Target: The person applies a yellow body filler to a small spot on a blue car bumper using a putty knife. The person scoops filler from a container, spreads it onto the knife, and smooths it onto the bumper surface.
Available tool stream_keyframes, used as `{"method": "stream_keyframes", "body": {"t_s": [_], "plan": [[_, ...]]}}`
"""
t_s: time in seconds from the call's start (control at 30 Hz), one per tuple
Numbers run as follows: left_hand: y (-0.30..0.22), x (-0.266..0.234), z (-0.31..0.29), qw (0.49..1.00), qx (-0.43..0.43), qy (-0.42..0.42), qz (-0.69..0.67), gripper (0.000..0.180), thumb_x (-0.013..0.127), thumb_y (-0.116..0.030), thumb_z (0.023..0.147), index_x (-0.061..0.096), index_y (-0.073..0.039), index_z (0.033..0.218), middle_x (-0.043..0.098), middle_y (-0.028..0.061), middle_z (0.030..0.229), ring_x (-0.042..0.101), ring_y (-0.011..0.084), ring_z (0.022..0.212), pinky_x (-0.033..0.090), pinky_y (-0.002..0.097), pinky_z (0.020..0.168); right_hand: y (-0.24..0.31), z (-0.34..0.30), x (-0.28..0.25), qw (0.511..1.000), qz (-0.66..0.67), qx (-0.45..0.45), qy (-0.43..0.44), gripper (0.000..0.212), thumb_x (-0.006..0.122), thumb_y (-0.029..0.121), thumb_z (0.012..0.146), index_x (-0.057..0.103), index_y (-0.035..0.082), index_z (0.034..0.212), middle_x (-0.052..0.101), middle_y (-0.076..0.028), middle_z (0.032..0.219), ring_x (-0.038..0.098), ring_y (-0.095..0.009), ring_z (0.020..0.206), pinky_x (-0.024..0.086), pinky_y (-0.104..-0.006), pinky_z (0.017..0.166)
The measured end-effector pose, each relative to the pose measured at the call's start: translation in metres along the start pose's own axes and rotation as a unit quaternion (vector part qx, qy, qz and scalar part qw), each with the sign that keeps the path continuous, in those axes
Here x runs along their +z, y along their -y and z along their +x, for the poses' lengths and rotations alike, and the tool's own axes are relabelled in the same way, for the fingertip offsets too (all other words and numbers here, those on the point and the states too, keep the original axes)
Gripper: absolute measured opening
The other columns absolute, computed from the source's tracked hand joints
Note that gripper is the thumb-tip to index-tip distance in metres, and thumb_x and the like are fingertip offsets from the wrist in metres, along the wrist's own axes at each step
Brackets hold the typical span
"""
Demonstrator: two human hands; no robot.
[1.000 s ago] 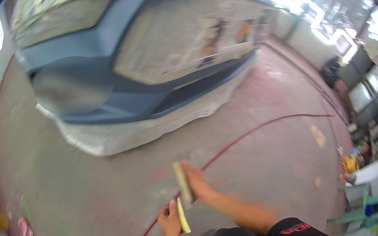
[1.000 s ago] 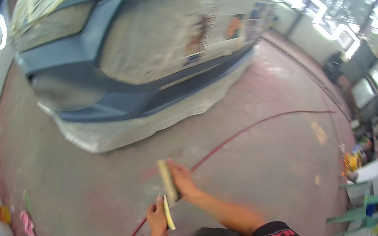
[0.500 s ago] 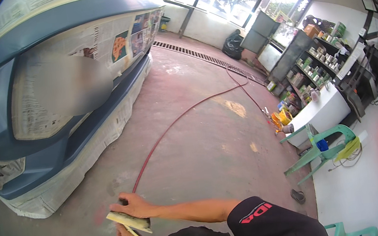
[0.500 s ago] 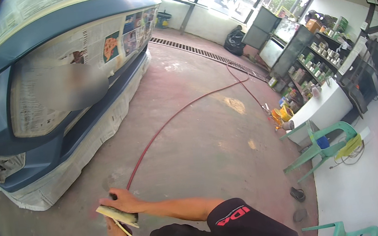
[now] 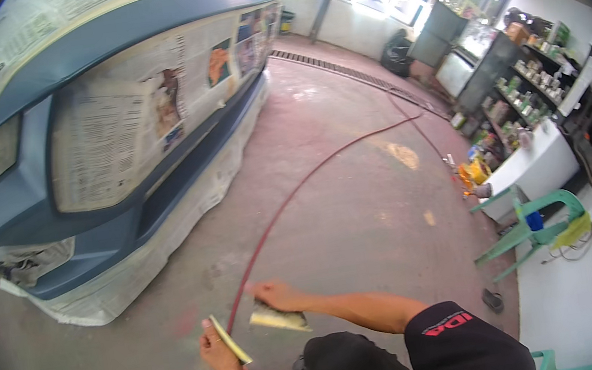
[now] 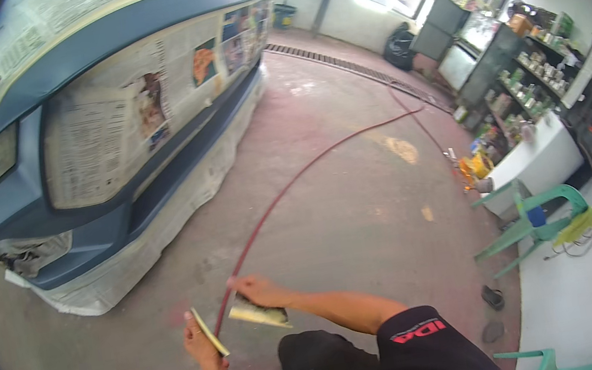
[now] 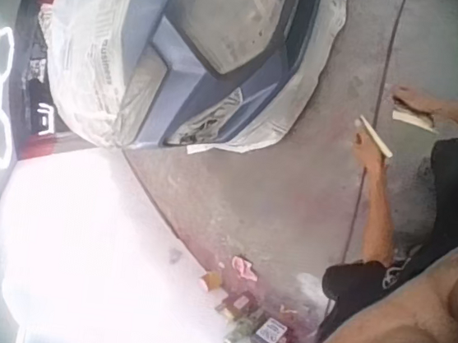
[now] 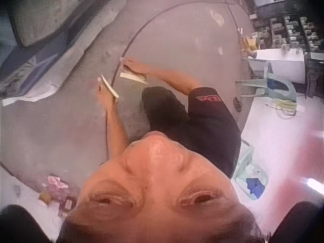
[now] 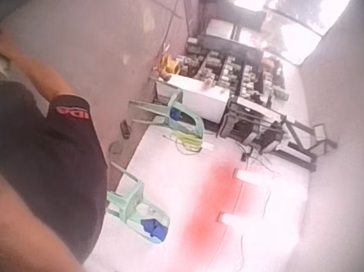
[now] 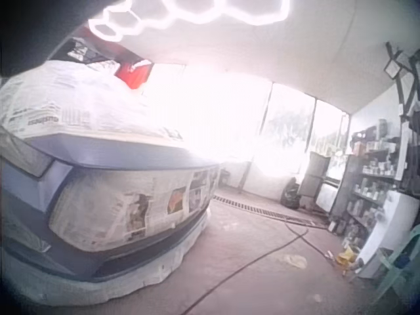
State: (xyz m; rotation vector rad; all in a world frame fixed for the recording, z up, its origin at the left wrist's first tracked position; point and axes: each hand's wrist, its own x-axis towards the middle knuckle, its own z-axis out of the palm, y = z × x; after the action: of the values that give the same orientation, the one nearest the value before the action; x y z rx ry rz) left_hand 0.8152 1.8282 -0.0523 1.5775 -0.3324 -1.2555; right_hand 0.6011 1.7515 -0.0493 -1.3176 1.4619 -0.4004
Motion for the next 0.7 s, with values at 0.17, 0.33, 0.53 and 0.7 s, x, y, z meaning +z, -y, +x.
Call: {"method": "stream_keyframes", "body": {"t_s": [0.17, 0.33, 0.53, 0.7], "plan": [[0.016, -0.013, 0.014, 0.991, 0.096, -0.059, 0.068, 0.048, 0.071, -0.045, 0.106, 0.059, 0.002, 0.101, 0.060, 0.0039, 0.090, 0.053, 0.0138, 0.081, 0.048, 0.0327, 0.071, 0.070, 0.008, 0.024, 0.975, 0.195, 0.047, 0.094, 0.060, 0.055, 0.058, 0.109, 0.079, 0.003, 0.106, 0.071, -0.004, 0.087, 0.064, -0.014, 0.080, 0.051, -0.0365, 0.076], [-0.032, -0.010, -0.035, 0.980, 0.152, -0.051, 0.118, 0.048, 0.069, -0.040, 0.108, 0.056, 0.006, 0.115, 0.061, 0.0132, 0.106, 0.056, 0.0190, 0.096, 0.050, 0.0353, 0.085, 0.107, -0.012, 0.028, 0.980, 0.086, 0.028, 0.175, 0.051, 0.063, 0.052, 0.107, 0.076, 0.003, 0.104, 0.069, -0.003, 0.087, 0.059, -0.013, 0.080, 0.049, -0.0340, 0.074], [-0.095, -0.009, -0.121, 0.970, 0.187, -0.038, 0.150, 0.047, 0.066, -0.040, 0.109, 0.054, 0.005, 0.115, 0.059, 0.0126, 0.103, 0.054, 0.0196, 0.095, 0.049, 0.0355, 0.084, 0.156, -0.078, 0.008, 0.975, 0.089, 0.074, 0.190, 0.049, 0.064, 0.049, 0.108, 0.074, 0.003, 0.095, 0.067, -0.002, 0.082, 0.055, -0.012, 0.074, 0.047, -0.0368, 0.070], [-0.160, -0.012, -0.220, 0.970, 0.144, -0.056, 0.188, 0.047, 0.066, -0.040, 0.109, 0.053, 0.005, 0.112, 0.056, 0.0126, 0.101, 0.053, 0.0202, 0.092, 0.048, 0.0366, 0.084, 0.195, -0.175, -0.013, 0.977, 0.061, 0.075, 0.192, 0.047, 0.063, 0.046, 0.108, 0.071, 0.002, 0.095, 0.066, -0.005, 0.078, 0.055, -0.014, 0.071, 0.048, -0.0386, 0.069]]}}
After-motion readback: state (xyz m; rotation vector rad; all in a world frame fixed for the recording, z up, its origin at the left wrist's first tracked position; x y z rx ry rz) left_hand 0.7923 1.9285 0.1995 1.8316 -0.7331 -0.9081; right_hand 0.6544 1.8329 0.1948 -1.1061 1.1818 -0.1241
